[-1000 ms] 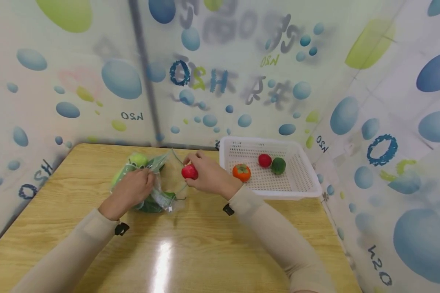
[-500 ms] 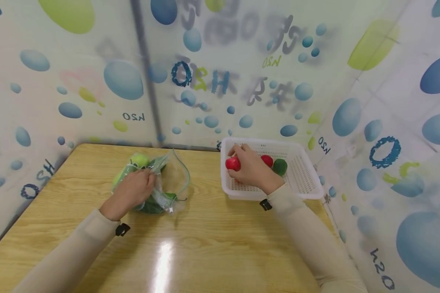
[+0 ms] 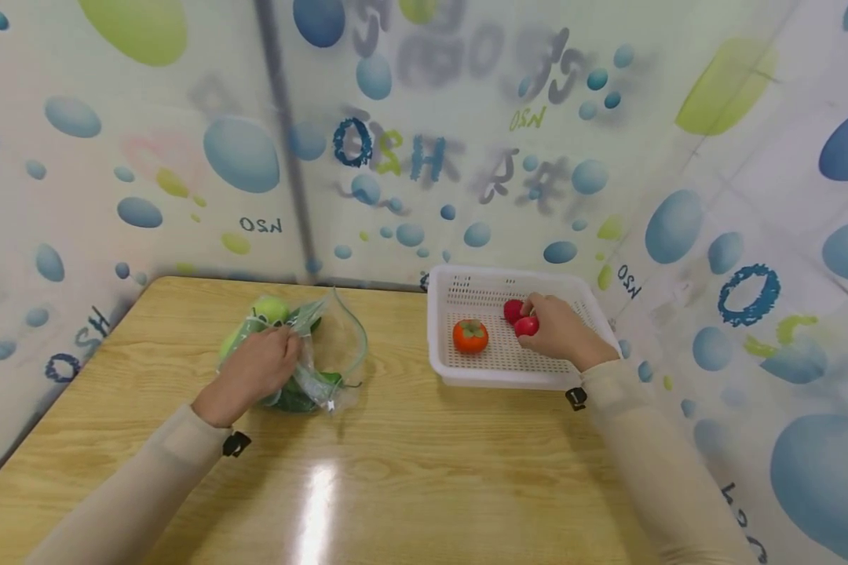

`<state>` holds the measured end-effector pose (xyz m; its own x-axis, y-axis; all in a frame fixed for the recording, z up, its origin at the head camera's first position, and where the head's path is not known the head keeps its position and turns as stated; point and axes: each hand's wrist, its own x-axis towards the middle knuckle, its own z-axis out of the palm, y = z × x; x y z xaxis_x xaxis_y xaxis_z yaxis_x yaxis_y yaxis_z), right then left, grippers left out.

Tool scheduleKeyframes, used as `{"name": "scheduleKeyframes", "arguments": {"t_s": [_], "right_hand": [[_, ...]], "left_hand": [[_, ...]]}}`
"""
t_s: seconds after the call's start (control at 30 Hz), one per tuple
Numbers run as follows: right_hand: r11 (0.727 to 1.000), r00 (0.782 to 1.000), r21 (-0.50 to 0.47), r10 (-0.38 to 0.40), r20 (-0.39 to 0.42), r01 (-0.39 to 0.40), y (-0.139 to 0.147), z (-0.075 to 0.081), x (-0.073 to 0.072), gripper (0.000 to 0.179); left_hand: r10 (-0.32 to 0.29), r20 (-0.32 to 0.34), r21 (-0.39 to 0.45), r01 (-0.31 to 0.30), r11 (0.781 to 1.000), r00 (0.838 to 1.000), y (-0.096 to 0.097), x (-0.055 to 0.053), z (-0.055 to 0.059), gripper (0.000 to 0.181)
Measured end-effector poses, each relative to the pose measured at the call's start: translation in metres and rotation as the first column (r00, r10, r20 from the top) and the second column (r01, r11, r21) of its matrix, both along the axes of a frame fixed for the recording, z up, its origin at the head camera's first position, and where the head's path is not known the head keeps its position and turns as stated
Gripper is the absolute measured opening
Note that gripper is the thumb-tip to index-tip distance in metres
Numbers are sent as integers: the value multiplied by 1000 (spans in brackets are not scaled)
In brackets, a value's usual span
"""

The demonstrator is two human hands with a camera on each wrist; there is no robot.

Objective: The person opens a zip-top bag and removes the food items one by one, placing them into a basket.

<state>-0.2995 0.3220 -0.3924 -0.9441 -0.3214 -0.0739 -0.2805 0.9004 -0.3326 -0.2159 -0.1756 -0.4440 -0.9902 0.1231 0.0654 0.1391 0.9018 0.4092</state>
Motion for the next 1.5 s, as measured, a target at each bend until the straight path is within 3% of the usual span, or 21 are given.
{"name": "scheduleKeyframes", "arguments": {"t_s": [0.33,0.47,0.8,1.07,1.17,1.3,1.5], "right_hand": [[991,987,129,-57,150,38,50,-11,3,44],[987,983,161,-45,178,16,59,-19,5,40],[982,984,186,-48,173,15,54,-24,5,23],[984,977,164,-95,191,63,45,-20,8,30],[986,983,152,-94,158,70,38,-16,10,35],[989,997,139,-60,53,52,27,-10,13,36],[997,996,60,-38,-81,43,-13,4,25,28]], "left_hand": [[-11,-32,5,11,1000,999,-1,-2,-2,47],[-15,-31,9,15,1000,999,-1,-3,-1,47],[-16,-12,17,16,1000,1000,0,-3,0,47],[-21,-21,18,21,1000,1000,-1,-3,1,47],[-9,-6,24,9,1000,1000,-2,-3,0,48],[-5,8,36,5,999,1000,-1,-2,1,48],[5,3,36,-5,999,1000,-1,0,-1,48]]}}
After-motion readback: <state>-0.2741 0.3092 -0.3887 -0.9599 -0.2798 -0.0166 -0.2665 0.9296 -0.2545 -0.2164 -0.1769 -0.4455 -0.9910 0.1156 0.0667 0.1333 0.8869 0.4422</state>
